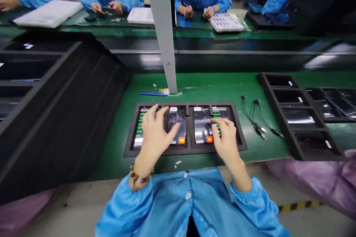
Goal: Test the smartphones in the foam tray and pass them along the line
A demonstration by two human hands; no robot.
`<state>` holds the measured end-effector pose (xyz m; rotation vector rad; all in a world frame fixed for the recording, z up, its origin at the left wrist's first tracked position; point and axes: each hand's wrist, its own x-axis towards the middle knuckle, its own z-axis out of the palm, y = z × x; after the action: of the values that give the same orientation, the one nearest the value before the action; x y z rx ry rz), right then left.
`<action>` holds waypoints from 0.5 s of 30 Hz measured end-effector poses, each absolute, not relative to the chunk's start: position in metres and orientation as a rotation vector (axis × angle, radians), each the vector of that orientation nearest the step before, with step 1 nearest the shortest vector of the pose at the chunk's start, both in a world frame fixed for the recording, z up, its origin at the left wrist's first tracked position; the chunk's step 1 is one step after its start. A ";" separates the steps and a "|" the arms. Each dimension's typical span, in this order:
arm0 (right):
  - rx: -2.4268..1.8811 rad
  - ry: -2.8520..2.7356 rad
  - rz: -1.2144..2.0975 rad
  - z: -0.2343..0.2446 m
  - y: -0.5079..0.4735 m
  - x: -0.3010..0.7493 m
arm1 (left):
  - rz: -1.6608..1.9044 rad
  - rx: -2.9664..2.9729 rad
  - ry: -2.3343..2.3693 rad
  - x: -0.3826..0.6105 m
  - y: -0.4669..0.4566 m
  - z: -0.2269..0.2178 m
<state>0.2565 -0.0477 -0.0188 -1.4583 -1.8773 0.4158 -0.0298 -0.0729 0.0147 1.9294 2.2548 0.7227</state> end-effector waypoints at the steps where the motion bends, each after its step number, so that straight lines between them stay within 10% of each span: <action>1: -1.508 -1.896 0.415 -0.024 -0.047 0.248 | 0.661 1.961 2.239 -0.023 -0.062 0.011; 15: -1.663 -2.108 0.434 -0.035 -0.045 0.214 | 0.344 1.846 2.151 -0.004 -0.017 0.001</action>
<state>0.2141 -0.0447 -0.0350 -1.6634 -2.1078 0.4336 -0.0039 -0.0170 0.0006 1.8458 2.1507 0.3438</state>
